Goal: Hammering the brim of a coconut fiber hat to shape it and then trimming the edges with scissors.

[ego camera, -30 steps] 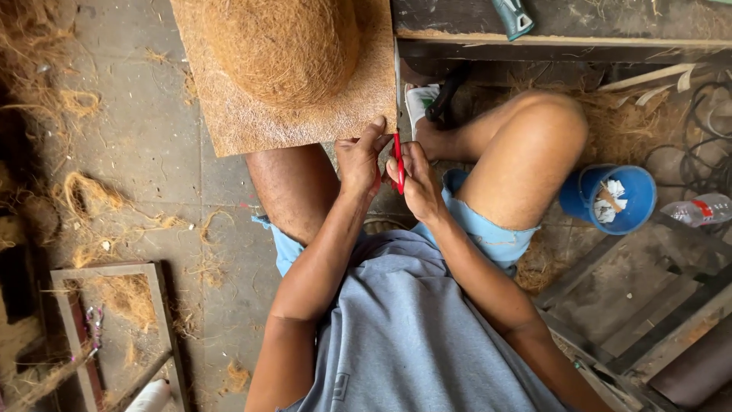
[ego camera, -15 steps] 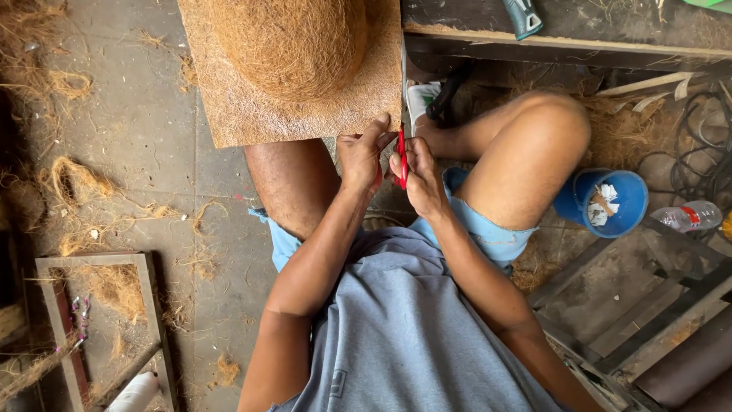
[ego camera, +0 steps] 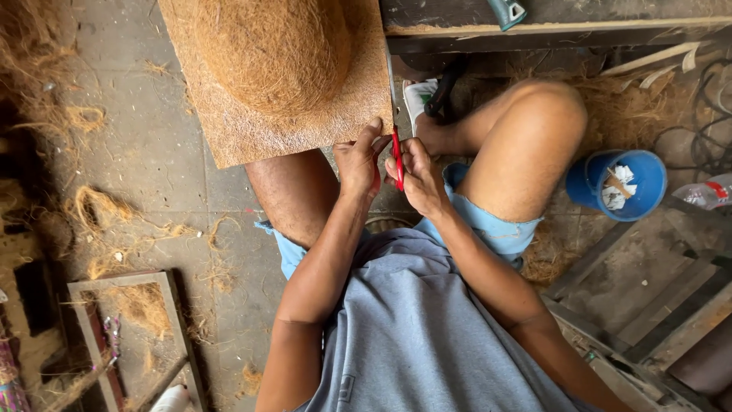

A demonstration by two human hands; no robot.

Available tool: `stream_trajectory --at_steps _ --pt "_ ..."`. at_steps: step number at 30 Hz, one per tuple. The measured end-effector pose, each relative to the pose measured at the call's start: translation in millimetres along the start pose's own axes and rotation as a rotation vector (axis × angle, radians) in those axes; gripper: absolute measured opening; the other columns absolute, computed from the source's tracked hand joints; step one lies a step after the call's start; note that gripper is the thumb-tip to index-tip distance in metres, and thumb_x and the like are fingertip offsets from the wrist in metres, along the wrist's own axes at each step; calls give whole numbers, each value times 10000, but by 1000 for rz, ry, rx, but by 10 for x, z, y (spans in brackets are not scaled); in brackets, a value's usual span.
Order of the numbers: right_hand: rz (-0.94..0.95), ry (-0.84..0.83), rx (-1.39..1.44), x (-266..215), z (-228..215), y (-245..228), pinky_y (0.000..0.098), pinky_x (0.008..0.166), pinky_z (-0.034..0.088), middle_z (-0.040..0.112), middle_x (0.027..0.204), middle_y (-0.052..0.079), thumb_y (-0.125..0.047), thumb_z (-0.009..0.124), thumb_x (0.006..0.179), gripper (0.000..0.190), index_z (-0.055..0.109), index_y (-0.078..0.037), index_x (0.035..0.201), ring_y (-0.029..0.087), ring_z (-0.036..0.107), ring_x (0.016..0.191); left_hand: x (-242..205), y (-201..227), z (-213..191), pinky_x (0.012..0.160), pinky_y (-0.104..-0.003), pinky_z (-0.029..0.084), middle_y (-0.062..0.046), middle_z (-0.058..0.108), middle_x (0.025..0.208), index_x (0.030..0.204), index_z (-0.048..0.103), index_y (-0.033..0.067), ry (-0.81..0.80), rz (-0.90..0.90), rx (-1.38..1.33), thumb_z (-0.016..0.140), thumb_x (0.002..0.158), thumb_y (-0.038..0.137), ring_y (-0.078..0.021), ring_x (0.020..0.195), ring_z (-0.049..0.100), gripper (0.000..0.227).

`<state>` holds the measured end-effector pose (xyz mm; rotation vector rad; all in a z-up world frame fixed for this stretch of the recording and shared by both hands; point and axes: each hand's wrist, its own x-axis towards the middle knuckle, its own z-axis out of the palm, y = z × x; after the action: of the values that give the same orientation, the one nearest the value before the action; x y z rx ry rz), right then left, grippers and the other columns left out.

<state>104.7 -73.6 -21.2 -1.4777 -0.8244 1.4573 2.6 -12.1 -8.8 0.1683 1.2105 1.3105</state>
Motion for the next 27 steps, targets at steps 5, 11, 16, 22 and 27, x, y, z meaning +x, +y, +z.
stream_trajectory --at_steps 5,11,16,22,27 --pt "23 -1 22 -3 -61 83 334 673 597 627 725 127 -259 741 926 328 559 -22 1062 207 696 707 11 -36 -4 686 -543 587 -244 638 657 740 687 -154 10 3 -46 837 749 16 -294 622 646 227" --pt "32 0 8 -26 -46 9 324 668 606 627 731 140 -234 739 924 322 570 0 1067 204 695 689 18 -76 -37 682 -518 608 -242 647 651 733 687 -164 20 -4 -63 835 746 -2 -265 621 669 220" --pt "19 -2 65 24 3 205 256 621 563 581 738 47 -287 712 938 289 560 -68 1052 129 618 693 -2 -68 -49 657 -532 599 -207 652 674 730 689 -125 9 -15 -35 831 758 18 -273 618 656 203" --pt "0 -2 80 4 77 -1 231 657 460 566 734 31 -338 714 923 330 551 -83 1053 113 554 701 -151 23 -42 707 -546 560 -213 638 674 725 680 -144 5 -13 -37 836 755 15 -277 686 650 224" --pt "-17 -1 66 13 60 48 239 671 413 569 719 34 -328 709 928 317 546 -83 1048 106 527 696 -85 -79 -146 693 -521 563 -214 682 713 760 702 -101 -34 -13 38 831 790 60 -258 723 653 209"
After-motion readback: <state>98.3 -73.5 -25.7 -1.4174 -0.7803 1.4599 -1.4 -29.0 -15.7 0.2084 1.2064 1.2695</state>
